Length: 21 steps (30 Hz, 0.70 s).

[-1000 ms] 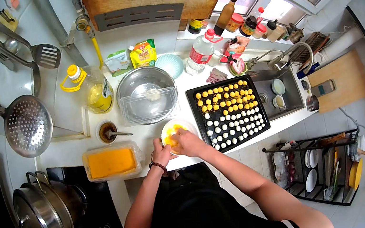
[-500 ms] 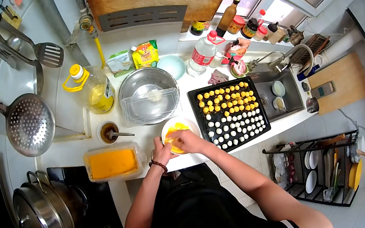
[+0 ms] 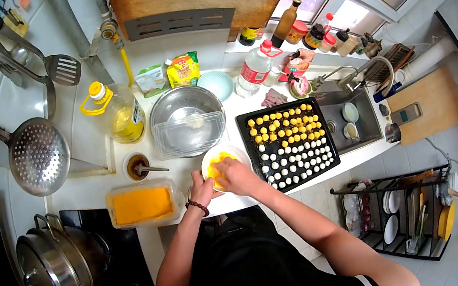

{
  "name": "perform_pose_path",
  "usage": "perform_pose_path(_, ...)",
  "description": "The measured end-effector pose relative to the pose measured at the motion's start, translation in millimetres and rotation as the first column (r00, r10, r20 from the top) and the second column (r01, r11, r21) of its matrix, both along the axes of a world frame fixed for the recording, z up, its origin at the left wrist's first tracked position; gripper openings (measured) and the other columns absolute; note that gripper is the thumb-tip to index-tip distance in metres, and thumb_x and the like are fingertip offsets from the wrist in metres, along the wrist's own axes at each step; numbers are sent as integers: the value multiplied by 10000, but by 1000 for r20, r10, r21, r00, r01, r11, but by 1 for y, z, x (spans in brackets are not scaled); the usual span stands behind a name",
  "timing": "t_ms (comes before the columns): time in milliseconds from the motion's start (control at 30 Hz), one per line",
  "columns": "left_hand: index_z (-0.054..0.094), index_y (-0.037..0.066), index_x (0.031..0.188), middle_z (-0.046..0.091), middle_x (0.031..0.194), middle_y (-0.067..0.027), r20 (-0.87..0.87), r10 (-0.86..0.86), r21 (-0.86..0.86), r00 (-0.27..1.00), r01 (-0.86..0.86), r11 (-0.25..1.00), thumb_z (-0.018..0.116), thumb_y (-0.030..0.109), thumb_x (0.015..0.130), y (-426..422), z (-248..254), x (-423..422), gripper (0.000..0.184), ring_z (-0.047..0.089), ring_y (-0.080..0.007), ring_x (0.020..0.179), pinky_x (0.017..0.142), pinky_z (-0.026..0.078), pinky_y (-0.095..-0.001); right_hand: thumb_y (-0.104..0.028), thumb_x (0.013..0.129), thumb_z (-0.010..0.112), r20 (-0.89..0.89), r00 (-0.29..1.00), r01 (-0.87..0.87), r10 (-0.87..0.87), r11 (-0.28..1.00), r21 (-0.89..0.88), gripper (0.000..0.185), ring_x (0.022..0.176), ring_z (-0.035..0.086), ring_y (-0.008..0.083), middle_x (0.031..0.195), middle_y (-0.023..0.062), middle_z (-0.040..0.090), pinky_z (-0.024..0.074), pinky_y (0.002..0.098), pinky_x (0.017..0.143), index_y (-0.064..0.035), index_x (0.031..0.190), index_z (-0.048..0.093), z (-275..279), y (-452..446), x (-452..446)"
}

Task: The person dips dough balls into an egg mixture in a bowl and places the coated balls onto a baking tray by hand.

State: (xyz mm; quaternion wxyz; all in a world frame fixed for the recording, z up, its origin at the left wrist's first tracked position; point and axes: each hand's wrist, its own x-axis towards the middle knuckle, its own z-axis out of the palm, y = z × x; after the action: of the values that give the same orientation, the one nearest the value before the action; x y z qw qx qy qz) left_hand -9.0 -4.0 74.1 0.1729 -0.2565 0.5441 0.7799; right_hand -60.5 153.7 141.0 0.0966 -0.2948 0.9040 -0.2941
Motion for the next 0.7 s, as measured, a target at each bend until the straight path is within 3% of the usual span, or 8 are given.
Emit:
perform_pose_path(67, 251, 67, 1321, 456, 1336, -234, 5, -24, -45, 1000, 25, 999, 425, 32, 960, 5, 2, -2, 403, 626, -368, 1148, 799, 645, -495, -138, 888, 654, 227, 967, -84, 111, 989, -124, 303, 1081, 622, 395, 1124, 219, 644, 504, 456, 957, -24, 1167, 678, -9, -3, -1)
perform_pose_path(167, 246, 66, 1337, 453, 1343, -236, -15, -53, -71, 998, 52, 996, 427, 37, 959, 2, 3, -2, 420, 632, -373, 1133, 801, 643, -496, -178, 881, 678, 261, 951, -123, 166, 977, -173, 339, 1097, 621, 389, 1128, 214, 645, 504, 450, 958, -26, 1184, 671, -7, 4, -14)
perform_pose_path(200, 246, 66, 1337, 453, 1343, -236, -14, -52, -72, 999, 51, 996, 427, 37, 959, 0, 1, -2, 420, 632, -373, 1133, 801, 643, -496, -198, 873, 692, 85, 996, 3, 0, 999, -37, 369, 1089, 628, 389, 1131, 216, 648, 509, 444, 947, -23, 1197, 664, -8, 4, -13)
perform_pose_path(300, 245, 67, 1346, 457, 1340, -238, 4, -15, -25, 1000, 15, 1000, 423, 40, 959, -1, -1, -4, 427, 637, -374, 1123, 798, 643, -492, -190, 873, 695, 41, 996, -78, 77, 997, 7, 367, 1077, 636, 389, 1145, 225, 652, 515, 444, 932, -23, 1198, 665, -2, 6, -9)
perform_pose_path(467, 253, 54, 1324, 455, 1340, -243, -14, -46, -74, 999, 45, 996, 414, 28, 949, -1, 11, -5, 409, 639, -376, 1123, 801, 641, -499, -164, 863, 695, 418, 898, -77, 139, 984, -163, 366, 1023, 638, 394, 1053, 229, 674, 519, 448, 921, -12, 1195, 666, 0, 3, -16)
perform_pose_path(500, 253, 54, 1324, 455, 1340, -243, -13, -46, -76, 999, 44, 996, 414, 28, 949, -2, 8, -5, 409, 639, -376, 1123, 801, 641, -499, -164, 863, 695, 418, 897, -77, 140, 983, -165, 366, 1023, 638, 394, 1053, 229, 674, 519, 448, 921, -12, 1195, 666, -4, 4, -17)
perform_pose_path(567, 254, 50, 1321, 455, 1342, -250, -21, -24, -46, 999, 23, 999, 419, 34, 952, -2, 0, -4, 405, 641, -373, 1123, 797, 643, -492, -130, 856, 692, -122, 992, 27, -26, 1000, 7, 363, 998, 634, 405, 1091, 230, 661, 517, 454, 920, -26, 1202, 664, -14, 8, -17)
perform_pose_path(700, 261, 58, 1313, 456, 1344, -255, -20, -35, -12, 999, 35, 999, 423, 38, 955, 1, 8, -6, 394, 642, -369, 1124, 789, 646, -487, -133, 849, 700, 86, 991, -106, 104, 994, 15, 361, 1056, 619, 418, 1185, 259, 609, 512, 461, 937, -10, 1187, 667, -9, -2, -7)
